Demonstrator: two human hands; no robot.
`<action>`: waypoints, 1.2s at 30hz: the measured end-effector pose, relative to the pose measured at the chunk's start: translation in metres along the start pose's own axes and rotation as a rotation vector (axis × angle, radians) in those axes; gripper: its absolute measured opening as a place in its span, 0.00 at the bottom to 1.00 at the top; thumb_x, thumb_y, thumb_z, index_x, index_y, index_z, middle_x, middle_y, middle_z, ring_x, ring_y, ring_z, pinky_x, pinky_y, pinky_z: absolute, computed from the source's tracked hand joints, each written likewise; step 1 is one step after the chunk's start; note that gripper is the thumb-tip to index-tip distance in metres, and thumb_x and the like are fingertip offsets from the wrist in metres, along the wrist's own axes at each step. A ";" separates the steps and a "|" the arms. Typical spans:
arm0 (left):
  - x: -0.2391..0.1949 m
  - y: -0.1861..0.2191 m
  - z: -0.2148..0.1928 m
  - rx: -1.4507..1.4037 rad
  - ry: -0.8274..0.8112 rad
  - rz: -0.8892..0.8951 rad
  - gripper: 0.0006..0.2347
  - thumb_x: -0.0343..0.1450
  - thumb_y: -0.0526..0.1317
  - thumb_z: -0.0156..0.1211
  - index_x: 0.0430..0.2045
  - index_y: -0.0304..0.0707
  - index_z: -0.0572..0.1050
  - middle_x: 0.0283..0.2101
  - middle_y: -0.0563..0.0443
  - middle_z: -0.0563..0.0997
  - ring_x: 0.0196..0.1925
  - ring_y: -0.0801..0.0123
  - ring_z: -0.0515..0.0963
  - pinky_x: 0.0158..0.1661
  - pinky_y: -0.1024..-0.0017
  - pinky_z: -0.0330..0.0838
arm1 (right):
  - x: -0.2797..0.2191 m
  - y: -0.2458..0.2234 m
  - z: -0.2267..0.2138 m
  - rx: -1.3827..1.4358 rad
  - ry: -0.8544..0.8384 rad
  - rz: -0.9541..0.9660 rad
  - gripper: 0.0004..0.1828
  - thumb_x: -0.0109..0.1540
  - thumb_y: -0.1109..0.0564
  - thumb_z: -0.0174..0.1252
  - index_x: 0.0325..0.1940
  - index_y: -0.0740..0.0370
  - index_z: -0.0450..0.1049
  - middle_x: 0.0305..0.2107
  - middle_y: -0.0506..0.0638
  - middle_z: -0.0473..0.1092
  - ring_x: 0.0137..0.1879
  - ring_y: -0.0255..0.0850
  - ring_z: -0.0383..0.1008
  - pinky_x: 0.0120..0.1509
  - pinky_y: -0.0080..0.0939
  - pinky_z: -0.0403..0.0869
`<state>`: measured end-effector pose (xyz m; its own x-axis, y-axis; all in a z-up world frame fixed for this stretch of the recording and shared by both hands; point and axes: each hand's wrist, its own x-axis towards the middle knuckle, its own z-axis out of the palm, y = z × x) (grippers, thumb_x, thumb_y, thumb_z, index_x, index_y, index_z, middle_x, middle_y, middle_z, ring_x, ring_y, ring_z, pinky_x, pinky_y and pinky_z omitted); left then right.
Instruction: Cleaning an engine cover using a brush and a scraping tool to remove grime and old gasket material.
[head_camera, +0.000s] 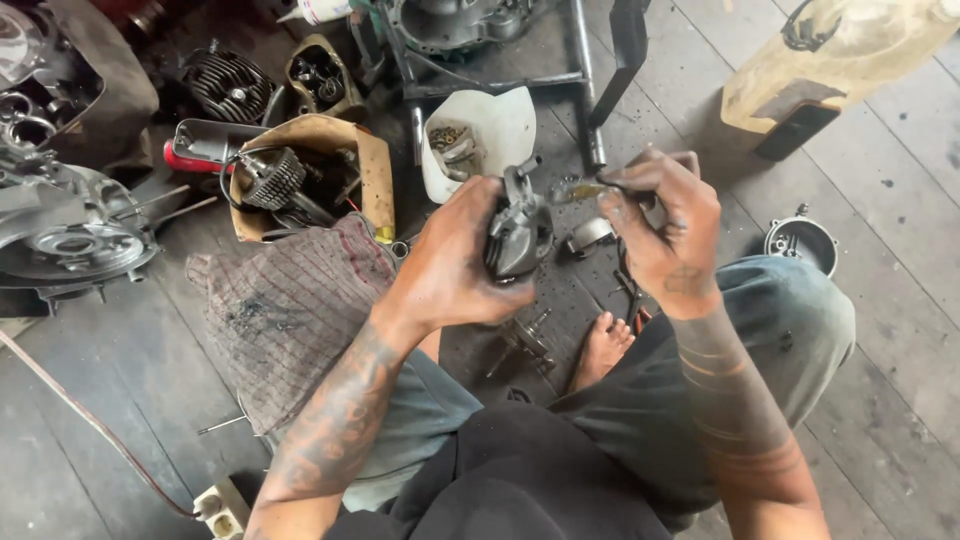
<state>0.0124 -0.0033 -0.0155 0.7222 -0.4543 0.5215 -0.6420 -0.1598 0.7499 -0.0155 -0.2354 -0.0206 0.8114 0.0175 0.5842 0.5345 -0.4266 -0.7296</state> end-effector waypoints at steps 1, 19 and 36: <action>0.000 0.000 0.002 -0.002 0.004 0.002 0.26 0.54 0.41 0.78 0.38 0.23 0.71 0.30 0.31 0.73 0.33 0.32 0.78 0.31 0.48 0.73 | 0.004 -0.008 0.003 -0.003 -0.003 -0.003 0.09 0.69 0.57 0.63 0.39 0.66 0.76 0.22 0.50 0.67 0.27 0.40 0.64 0.52 0.42 0.60; 0.000 -0.016 -0.004 0.326 0.120 0.411 0.26 0.62 0.48 0.75 0.40 0.21 0.70 0.31 0.33 0.72 0.30 0.38 0.74 0.33 0.47 0.73 | 0.006 -0.002 -0.022 -0.161 -0.086 -0.256 0.11 0.70 0.55 0.60 0.40 0.65 0.78 0.22 0.52 0.69 0.26 0.45 0.67 0.48 0.45 0.58; 0.004 -0.015 -0.003 0.501 0.071 0.424 0.27 0.56 0.44 0.79 0.43 0.26 0.74 0.30 0.39 0.74 0.31 0.45 0.75 0.34 0.52 0.71 | -0.005 0.031 -0.031 -0.182 -0.025 -0.319 0.08 0.69 0.59 0.62 0.39 0.68 0.76 0.29 0.60 0.71 0.34 0.57 0.71 0.47 0.54 0.65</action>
<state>0.0254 -0.0005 -0.0233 0.3849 -0.5118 0.7680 -0.9041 -0.3764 0.2023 -0.0103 -0.2768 -0.0349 0.6174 0.1968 0.7616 0.7125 -0.5503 -0.4354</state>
